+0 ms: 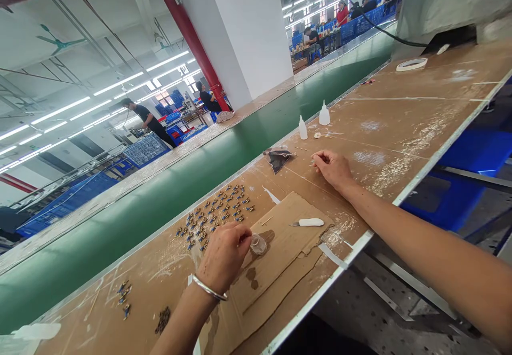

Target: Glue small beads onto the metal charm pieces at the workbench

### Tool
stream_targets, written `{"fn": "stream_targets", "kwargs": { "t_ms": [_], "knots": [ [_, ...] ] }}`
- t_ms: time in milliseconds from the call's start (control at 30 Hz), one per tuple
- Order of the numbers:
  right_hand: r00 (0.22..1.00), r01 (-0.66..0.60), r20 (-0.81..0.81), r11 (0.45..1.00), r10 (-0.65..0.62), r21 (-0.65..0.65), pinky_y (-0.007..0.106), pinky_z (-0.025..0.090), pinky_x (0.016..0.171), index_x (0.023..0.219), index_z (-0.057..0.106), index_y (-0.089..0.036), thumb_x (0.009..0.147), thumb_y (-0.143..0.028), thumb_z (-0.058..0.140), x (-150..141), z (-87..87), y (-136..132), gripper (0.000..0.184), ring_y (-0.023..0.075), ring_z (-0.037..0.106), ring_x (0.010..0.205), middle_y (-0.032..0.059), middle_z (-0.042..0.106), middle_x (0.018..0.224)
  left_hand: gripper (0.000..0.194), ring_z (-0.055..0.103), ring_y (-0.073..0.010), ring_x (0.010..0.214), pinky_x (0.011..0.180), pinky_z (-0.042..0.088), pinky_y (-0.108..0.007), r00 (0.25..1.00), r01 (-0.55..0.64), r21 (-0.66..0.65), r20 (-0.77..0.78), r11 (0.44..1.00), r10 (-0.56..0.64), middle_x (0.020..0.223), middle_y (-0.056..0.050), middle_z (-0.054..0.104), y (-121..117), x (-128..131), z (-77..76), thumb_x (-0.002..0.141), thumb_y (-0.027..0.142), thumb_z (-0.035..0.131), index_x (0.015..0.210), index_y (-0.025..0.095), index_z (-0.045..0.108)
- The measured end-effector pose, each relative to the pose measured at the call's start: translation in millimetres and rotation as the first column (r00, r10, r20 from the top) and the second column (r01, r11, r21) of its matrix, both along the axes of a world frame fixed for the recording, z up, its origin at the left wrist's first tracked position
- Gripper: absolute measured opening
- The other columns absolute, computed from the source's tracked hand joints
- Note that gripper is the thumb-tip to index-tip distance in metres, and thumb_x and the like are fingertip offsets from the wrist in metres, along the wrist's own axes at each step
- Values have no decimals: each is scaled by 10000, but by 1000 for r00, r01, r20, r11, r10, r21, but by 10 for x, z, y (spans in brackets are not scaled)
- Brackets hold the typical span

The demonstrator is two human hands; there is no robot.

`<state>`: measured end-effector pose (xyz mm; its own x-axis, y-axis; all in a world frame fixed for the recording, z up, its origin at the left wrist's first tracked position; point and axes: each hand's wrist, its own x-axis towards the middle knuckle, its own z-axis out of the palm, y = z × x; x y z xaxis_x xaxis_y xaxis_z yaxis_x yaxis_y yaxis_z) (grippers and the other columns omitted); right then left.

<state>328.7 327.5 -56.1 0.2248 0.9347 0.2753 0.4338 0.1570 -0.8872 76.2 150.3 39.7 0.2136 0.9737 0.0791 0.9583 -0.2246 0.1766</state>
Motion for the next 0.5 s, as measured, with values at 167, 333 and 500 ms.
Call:
{"fn": "stream_targets", "kwargs": {
  "t_ms": [167,333,500],
  "knots": [
    [1000,-2,-8,1000,3,28,262,496,700,910,574,-105,916,-366,498,4,-17,12,272,80,550,673,5,573,775,208,540,-127,612,620,374,-241,1000,-12,-1,-5,1000,12,651,-9,627,4,7,7,757,119,491,669,192,665],
    [1000,6,-7,1000,-6,15,258,495,696,899,579,-108,914,-372,499,0,-13,3,276,78,547,663,2,573,760,192,548,-132,602,620,383,-245,993,-61,-56,100,997,66,623,-2,635,-12,17,74,743,163,512,647,202,674],
    [999,29,-15,1000,-29,0,265,492,711,893,586,-111,909,-355,512,-11,9,-16,255,76,546,638,-8,575,733,182,543,-129,592,594,405,-237,734,-196,-267,598,944,322,622,-9,646,-229,-145,133,675,362,660,663,185,699]
  ]
}}
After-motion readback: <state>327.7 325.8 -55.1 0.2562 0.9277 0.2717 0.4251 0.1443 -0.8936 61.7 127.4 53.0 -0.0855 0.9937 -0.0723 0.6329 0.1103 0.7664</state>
